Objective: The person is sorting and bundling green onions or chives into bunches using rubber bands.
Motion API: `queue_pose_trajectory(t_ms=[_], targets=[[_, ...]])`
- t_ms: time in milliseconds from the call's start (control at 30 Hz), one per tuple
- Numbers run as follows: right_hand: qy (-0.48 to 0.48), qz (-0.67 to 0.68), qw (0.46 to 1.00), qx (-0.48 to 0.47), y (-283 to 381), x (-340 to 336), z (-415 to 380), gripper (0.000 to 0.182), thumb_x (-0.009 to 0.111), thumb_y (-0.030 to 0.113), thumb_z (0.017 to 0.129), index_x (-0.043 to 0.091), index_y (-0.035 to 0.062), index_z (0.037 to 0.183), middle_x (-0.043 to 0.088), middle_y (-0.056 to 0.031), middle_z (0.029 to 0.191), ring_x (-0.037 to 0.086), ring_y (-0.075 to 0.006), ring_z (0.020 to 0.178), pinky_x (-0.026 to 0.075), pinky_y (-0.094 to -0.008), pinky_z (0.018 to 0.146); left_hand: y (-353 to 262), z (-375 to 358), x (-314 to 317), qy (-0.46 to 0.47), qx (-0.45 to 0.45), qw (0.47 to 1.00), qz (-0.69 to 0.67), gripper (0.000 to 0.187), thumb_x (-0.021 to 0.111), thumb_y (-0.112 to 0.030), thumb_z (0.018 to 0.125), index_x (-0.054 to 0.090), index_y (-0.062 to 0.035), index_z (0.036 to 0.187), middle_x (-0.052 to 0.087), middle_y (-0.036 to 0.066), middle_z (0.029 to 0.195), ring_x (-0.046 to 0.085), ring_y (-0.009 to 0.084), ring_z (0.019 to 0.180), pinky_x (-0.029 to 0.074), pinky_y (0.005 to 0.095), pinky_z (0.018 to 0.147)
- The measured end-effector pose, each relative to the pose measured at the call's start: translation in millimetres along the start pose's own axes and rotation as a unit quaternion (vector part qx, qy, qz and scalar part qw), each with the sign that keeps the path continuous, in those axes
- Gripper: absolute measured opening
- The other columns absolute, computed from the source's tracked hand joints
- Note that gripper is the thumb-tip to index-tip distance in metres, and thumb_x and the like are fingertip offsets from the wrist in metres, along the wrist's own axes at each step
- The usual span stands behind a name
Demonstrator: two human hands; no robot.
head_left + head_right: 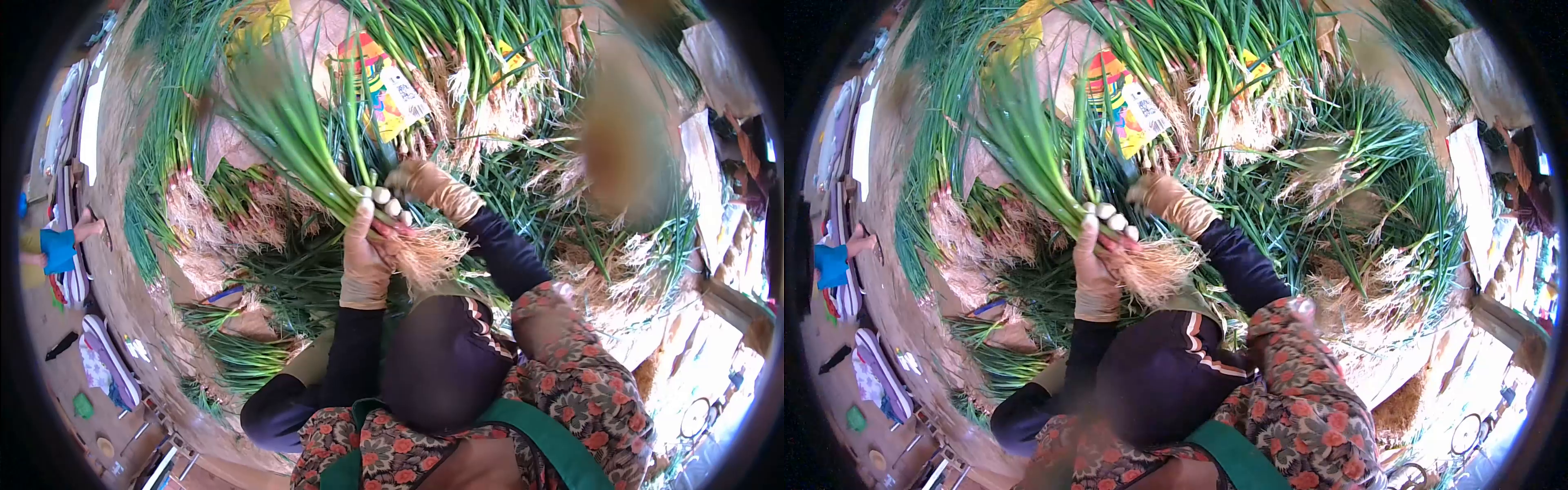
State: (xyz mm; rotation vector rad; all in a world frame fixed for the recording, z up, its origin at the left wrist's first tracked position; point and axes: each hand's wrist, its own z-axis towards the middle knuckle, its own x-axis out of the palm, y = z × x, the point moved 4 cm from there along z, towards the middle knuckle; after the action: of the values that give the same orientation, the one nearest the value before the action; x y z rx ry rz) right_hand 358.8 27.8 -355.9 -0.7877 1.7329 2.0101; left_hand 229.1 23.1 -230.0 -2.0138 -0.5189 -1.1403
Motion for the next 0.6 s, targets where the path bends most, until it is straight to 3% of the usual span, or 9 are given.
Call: queue_pose_trajectory(t_ms=[33,100,133,200,333,400,467,533,600], targets=[[-0.017,0.019,0.995,-0.1,13.3,-13.3,2.3,0.023,0.058,0.014,0.077,0.063,0.0146,0.1,0.065,-0.009,0.088,0.063,-0.0264,0.081,0.051,-0.0351,0.071,-8.4,-0.9,-1.6,0.038,-0.031,0.999,0.008,0.028,0.051,-0.021,0.093,0.048,-0.0162,0.121,0.056,0.001,0.106,0.054,0.0147,0.083,0.049,0.0382,0.072],[-0.102,0.007,0.994,-0.029,4.4,-60.4,22.8,0.023,0.055,0.018,0.085,0.061,0.0117,0.106,0.066,-0.01,0.095,0.063,-0.0258,0.088,0.05,-0.0333,0.076,-21.0,10.2,8.0,0.077,-0.078,0.989,-0.104,0.037,0.05,-0.022,0.093,0.043,-0.0137,0.129,0.055,0.001,0.112,0.05,0.0104,0.078,0.046,0.0313,0.071],[-0.164,-0.018,0.976,0.143,-20.1,-84.5,34.6,0.025,0.052,0.021,0.09,0.06,0.0102,0.111,0.066,-0.0091,0.098,0.063,-0.0254,0.09,0.049,-0.0318,0.079,-25.7,14.6,13.8,0.08,-0.081,0.985,-0.132,0.039,0.05,-0.022,0.093,0.042,-0.0093,0.129,0.057,0.001,0.107,0.048,0.009,0.074,0.044,0.0296,0.071],[-0.301,0.013,0.92,0.252,-27.8,-140.0,57.4,0.031,0.053,0.031,0.089,0.061,0.0097,0.109,0.067,-0.0116,0.095,0.063,-0.0269,0.092,0.043,-0.0367,0.088,-29.5,22.5,10.5,0.06,-0.105,0.978,-0.168,0.04,0.05,-0.021,0.093,0.041,-0.0048,0.129,0.058,0.0,0.096,0.046,0.0078,0.069,0.043,0.028,0.07],[-0.125,-0.218,0.917,0.311,-36.4,-148.1,84.6,0.037,0.049,0.04,0.087,0.063,0.0097,0.104,0.065,-0.014,0.093,0.063,-0.0285,0.087,0.048,-0.0381,0.078,-20.3,31.7,-29.2,-0.012,-0.15,0.983,-0.103,0.024,0.055,-0.019,0.09,0.055,-0.0084,0.112,0.056,-0.002,0.075,0.05,0.0109,0.066,0.045,0.0311,0.067],[-0.218,-0.148,0.926,0.27,-13.6,-141.1,76.0,0.033,0.056,0.04,0.084,0.065,0.01,0.096,0.067,-0.0122,0.078,0.065,-0.0283,0.073,0.044,-0.0417,0.082,-20.3,32.9,-38.8,-0.018,-0.142,0.988,-0.058,0.021,0.056,-0.018,0.089,0.056,-0.0082,0.107,0.056,-0.001,0.075,0.051,0.0124,0.066,0.046,0.0325,0.066],[-0.3,-0.115,0.939,0.124,28.0,-124.6,54.9,0.021,0.06,0.029,0.084,0.066,0.0091,0.084,0.062,-0.0146,0.067,0.063,-0.0291,0.06,0.049,-0.038,0.055,-21.2,34.2,-41.3,-0.092,-0.076,0.991,0.063,0.027,0.057,-0.019,0.088,0.055,-0.0056,0.111,0.062,0.006,0.09,0.06,0.0189,0.075,0.051,0.0337,0.069],[-0.204,-0.053,0.976,0.054,66.8,-85.7,18.5,0.017,0.061,0.024,0.083,0.064,0.0094,0.09,0.063,-0.0127,0.077,0.063,-0.0288,0.07,0.05,-0.0395,0.06,-18.7,32.4,-19.5,-0.175,-0.097,0.976,0.091,0.029,0.059,-0.019,0.087,0.056,-0.0041,0.112,0.063,0.009,0.1,0.063,0.0211,0.083,0.053,0.0338,0.071],[-0.023,0.02,0.999,0.01,84.5,-48.1,-13.4,0.016,0.061,0.017,0.082,0.063,0.0095,0.096,0.061,-0.0141,0.087,0.061,-0.0297,0.079,0.049,-0.0366,0.07,-16.7,39.8,-38.0,-0.136,-0.095,0.97,0.176,0.027,0.06,-0.018,0.086,0.059,-0.0005,0.107,0.065,0.009,0.095,0.062,0.0182,0.077,0.053,0.0309,0.065]])
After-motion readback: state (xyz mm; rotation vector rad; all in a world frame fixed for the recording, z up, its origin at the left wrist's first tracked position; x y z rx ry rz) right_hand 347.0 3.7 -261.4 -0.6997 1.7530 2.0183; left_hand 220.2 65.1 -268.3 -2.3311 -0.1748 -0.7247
